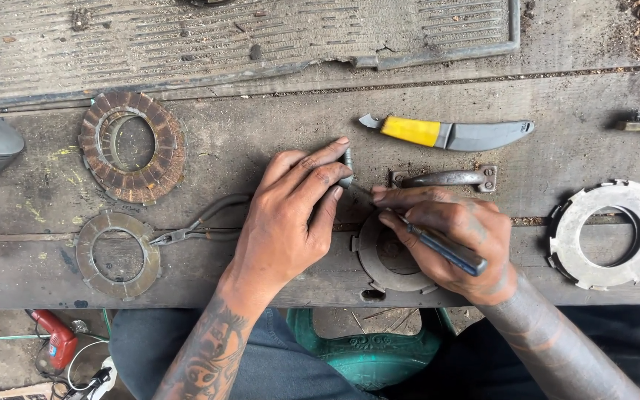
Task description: The person uses a small metal file to scrape and clean the interior and exterior surfaces of a small cylindrical metal part. The person rotates the part and repositions it repeatedly to access different areas while seated at a workbench.
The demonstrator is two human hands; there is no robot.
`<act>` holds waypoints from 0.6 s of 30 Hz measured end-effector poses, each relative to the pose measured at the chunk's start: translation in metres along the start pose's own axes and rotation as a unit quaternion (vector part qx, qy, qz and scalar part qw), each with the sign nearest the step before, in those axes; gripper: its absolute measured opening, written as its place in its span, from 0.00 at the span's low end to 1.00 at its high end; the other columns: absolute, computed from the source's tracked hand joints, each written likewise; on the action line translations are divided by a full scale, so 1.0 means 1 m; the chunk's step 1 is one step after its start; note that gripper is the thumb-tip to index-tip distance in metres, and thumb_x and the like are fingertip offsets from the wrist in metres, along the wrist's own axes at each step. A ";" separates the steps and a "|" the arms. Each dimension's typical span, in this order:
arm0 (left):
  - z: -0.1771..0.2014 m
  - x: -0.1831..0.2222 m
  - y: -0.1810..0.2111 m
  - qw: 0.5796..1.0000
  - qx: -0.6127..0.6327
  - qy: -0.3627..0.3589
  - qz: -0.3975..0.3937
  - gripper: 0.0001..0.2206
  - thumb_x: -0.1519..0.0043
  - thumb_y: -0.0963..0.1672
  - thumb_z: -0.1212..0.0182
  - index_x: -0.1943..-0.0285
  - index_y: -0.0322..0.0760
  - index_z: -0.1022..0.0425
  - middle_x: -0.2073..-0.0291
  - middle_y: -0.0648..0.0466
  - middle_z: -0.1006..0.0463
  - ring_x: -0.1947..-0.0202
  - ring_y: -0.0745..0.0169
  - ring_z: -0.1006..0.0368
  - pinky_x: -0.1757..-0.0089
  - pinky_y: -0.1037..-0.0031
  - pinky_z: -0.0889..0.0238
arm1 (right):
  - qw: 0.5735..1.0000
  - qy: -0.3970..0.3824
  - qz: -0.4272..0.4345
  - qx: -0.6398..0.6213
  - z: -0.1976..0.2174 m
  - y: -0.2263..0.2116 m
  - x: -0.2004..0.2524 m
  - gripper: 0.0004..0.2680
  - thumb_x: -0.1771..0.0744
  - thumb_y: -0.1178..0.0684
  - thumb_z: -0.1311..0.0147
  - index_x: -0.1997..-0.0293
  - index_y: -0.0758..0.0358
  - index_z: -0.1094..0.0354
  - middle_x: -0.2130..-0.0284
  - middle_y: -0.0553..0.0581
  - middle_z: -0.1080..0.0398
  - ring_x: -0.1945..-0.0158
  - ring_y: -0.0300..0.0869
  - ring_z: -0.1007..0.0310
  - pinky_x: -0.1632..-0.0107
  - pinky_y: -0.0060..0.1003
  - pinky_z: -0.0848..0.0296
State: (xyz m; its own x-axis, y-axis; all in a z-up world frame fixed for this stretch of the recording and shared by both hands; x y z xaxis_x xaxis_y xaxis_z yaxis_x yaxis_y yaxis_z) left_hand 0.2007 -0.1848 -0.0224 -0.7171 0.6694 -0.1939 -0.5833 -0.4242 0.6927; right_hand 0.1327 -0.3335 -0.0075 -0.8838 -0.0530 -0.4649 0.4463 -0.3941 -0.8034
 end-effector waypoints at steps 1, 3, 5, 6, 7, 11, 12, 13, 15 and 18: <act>0.000 0.000 0.000 1.000 0.000 -0.001 0.001 0.08 0.32 0.37 0.46 0.47 0.29 0.25 0.39 0.43 0.24 0.47 0.47 0.28 0.44 0.63 0.35 | 1.000 0.000 -0.001 -0.001 0.001 0.000 0.000 0.10 0.35 0.68 0.40 0.63 0.68 0.44 0.61 0.72 0.22 0.56 0.54 0.15 0.52 0.39 0.17; -0.001 0.001 0.000 1.000 -0.002 -0.005 0.004 0.08 0.33 0.36 0.46 0.47 0.30 0.25 0.38 0.44 0.24 0.48 0.47 0.28 0.43 0.63 0.35 | 1.000 0.003 -0.009 0.005 0.002 0.001 0.000 0.11 0.35 0.68 0.39 0.65 0.68 0.44 0.61 0.72 0.23 0.56 0.55 0.16 0.53 0.39 0.17; -0.001 0.000 0.001 1.000 -0.008 -0.003 0.004 0.09 0.34 0.36 0.46 0.47 0.30 0.25 0.39 0.45 0.24 0.49 0.47 0.29 0.44 0.63 0.34 | 1.000 -0.012 0.002 0.016 -0.001 0.000 0.002 0.09 0.35 0.67 0.39 0.65 0.69 0.41 0.60 0.71 0.22 0.55 0.55 0.16 0.53 0.38 0.18; 0.000 0.000 0.002 1.000 -0.014 0.001 0.002 0.09 0.35 0.35 0.45 0.47 0.30 0.26 0.39 0.45 0.23 0.50 0.47 0.29 0.45 0.64 0.34 | 0.999 -0.026 0.014 0.029 -0.003 -0.001 0.003 0.08 0.34 0.67 0.39 0.64 0.69 0.39 0.59 0.71 0.22 0.54 0.54 0.16 0.52 0.37 0.18; 0.000 0.000 0.002 1.000 -0.014 0.000 0.002 0.09 0.35 0.35 0.45 0.47 0.30 0.26 0.39 0.45 0.23 0.50 0.47 0.29 0.45 0.64 0.34 | 0.999 -0.026 0.014 0.028 -0.003 -0.001 0.002 0.08 0.34 0.67 0.39 0.64 0.69 0.39 0.59 0.71 0.22 0.54 0.54 0.16 0.52 0.37 0.18; 0.000 0.001 0.002 1.000 -0.026 -0.002 -0.002 0.08 0.34 0.36 0.42 0.47 0.29 0.26 0.38 0.44 0.24 0.50 0.47 0.29 0.45 0.63 0.33 | 1.000 -0.022 0.000 0.011 -0.002 0.001 0.002 0.08 0.35 0.68 0.40 0.66 0.69 0.40 0.60 0.72 0.23 0.55 0.54 0.16 0.52 0.37 0.18; -0.001 0.001 0.001 1.000 -0.027 -0.007 -0.003 0.08 0.33 0.36 0.42 0.47 0.29 0.26 0.38 0.44 0.24 0.50 0.46 0.29 0.45 0.63 0.33 | 0.999 -0.028 0.011 0.026 -0.004 0.001 0.003 0.07 0.34 0.67 0.40 0.66 0.69 0.38 0.59 0.72 0.22 0.55 0.54 0.15 0.53 0.35 0.19; -0.001 0.002 0.000 1.000 -0.027 -0.007 -0.002 0.08 0.33 0.36 0.42 0.47 0.29 0.26 0.38 0.44 0.24 0.50 0.46 0.29 0.45 0.63 0.33 | 0.999 -0.028 0.010 0.026 -0.004 -0.001 0.001 0.07 0.34 0.67 0.40 0.66 0.69 0.38 0.59 0.72 0.22 0.55 0.54 0.15 0.53 0.35 0.19; -0.003 0.003 -0.002 0.999 -0.037 -0.015 0.002 0.08 0.32 0.37 0.43 0.46 0.29 0.27 0.37 0.46 0.25 0.50 0.48 0.30 0.44 0.63 0.34 | 0.999 -0.010 -0.023 -0.042 -0.001 0.001 -0.002 0.09 0.36 0.70 0.40 0.64 0.71 0.41 0.61 0.74 0.24 0.55 0.58 0.16 0.49 0.44 0.16; -0.003 0.003 -0.003 0.999 -0.029 -0.015 0.004 0.07 0.31 0.37 0.44 0.46 0.29 0.27 0.37 0.46 0.24 0.51 0.48 0.31 0.45 0.63 0.34 | 0.999 -0.029 -0.004 0.015 -0.004 0.000 0.000 0.08 0.35 0.67 0.39 0.66 0.69 0.38 0.60 0.72 0.22 0.54 0.56 0.16 0.51 0.38 0.18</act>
State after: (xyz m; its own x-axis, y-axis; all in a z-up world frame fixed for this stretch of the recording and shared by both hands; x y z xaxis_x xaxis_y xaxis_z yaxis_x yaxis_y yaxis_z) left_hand 0.1988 -0.1831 -0.0275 -0.7107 0.6834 -0.1672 -0.5991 -0.4633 0.6530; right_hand 0.1328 -0.3298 -0.0088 -0.8945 -0.1015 -0.4353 0.4351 -0.4213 -0.7958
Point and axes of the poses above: each hand's wrist, its own x-axis away from the middle knuckle, its own z-axis out of the back of the hand, y = z × x, the point moved 7 cm from there along -x, towards the middle knuckle
